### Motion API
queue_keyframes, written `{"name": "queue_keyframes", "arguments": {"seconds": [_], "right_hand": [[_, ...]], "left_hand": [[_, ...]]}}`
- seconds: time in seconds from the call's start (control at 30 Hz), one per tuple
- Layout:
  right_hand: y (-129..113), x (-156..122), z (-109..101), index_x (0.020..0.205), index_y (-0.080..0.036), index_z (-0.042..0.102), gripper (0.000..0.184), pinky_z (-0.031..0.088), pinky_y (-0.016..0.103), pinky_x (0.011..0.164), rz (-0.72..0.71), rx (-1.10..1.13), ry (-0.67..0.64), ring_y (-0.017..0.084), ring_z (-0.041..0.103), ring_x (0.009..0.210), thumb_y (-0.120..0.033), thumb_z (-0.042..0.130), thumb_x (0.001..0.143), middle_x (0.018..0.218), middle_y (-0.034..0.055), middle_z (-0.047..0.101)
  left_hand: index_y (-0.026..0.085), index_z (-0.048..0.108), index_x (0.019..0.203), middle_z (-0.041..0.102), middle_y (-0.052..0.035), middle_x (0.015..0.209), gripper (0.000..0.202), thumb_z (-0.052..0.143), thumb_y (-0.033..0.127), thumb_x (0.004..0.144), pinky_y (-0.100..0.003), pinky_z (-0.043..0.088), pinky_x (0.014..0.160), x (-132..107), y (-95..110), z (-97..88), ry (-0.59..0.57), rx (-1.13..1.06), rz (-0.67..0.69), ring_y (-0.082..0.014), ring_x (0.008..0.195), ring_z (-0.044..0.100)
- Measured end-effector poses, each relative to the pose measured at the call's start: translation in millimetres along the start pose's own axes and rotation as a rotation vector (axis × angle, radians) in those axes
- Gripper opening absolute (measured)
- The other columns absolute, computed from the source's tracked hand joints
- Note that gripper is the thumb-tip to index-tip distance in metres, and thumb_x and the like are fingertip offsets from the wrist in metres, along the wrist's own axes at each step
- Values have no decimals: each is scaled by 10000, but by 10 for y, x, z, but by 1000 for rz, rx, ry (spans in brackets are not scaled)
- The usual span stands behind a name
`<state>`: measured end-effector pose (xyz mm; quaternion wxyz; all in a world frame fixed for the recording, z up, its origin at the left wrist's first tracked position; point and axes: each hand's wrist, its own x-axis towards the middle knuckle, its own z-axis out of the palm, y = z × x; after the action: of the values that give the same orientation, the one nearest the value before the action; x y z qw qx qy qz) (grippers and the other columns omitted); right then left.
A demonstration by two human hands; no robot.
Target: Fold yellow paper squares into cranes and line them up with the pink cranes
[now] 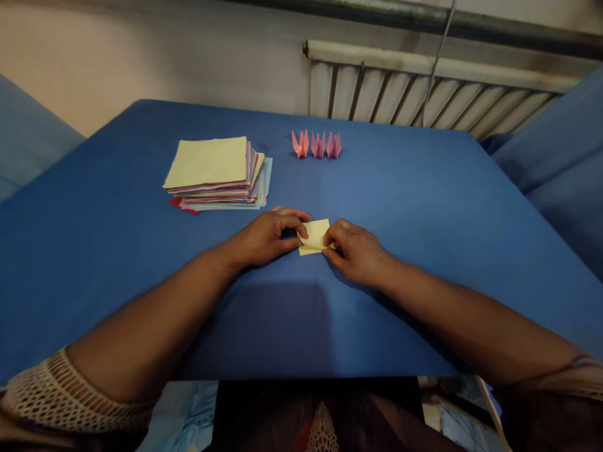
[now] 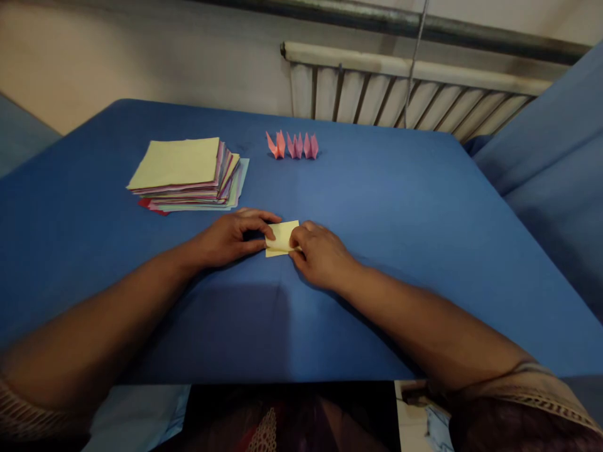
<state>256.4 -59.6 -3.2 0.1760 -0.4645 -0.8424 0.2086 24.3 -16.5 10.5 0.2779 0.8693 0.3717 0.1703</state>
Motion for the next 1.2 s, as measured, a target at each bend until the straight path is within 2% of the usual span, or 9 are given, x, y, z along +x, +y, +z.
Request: {"name": "queue_keyframes", "arguments": {"seconds": [0.23,0.47,0.67,0.8,1.03,1.2], "right_hand": [[-72,-33,-20,919,-184,564,34,428,314,752,-11,-58,3,170,522,810,-212,559,901,954,62,568],[-72,-20,-14,870,-183,567,40,429,310,738,6,-70,6,166,515,780,-191,544,903,906,57,566],[-100,-11,-17,850,-175,568,104,436,314,743,74,-79,20,170,532,783,-195,497,924,899,67,574],[-103,-1,-33,842,-179,567,103,441,325,747,96,-106,14,184,543,792,-201,501,917,892,73,577],[-110,-20,-26,837,-184,565,114,442,327,734,86,-164,5,190,541,771,-187,482,915,864,74,582],[51,10,-164,765,-197,571,112,421,309,679,66,-106,-71,173,542,732,-153,572,868,843,55,603]], "left_hand": [[206,667,915,611,-77,1313,128,605,279,831,-446,381,1063,-15,40,26,-63,52,75,-242,1228,525],[193,639,815,592,-93,1337,201,589,383,854,-488,358,1086,-10,-26,39,-20,80,-33,-272,1296,465],[184,633,760,587,-103,1349,239,561,386,866,-499,336,1104,20,43,71,10,79,-116,-282,1325,443],[183,628,752,590,-114,1337,209,575,359,851,-502,332,1106,18,56,117,49,99,-134,-288,1316,450],[189,602,737,579,-84,1353,188,619,357,820,-490,323,1113,5,33,143,76,117,-159,-276,1295,469],[188,602,732,581,-96,1342,191,643,360,803,-490,330,1103,7,13,145,83,106,-168,-287,1275,483]]}}
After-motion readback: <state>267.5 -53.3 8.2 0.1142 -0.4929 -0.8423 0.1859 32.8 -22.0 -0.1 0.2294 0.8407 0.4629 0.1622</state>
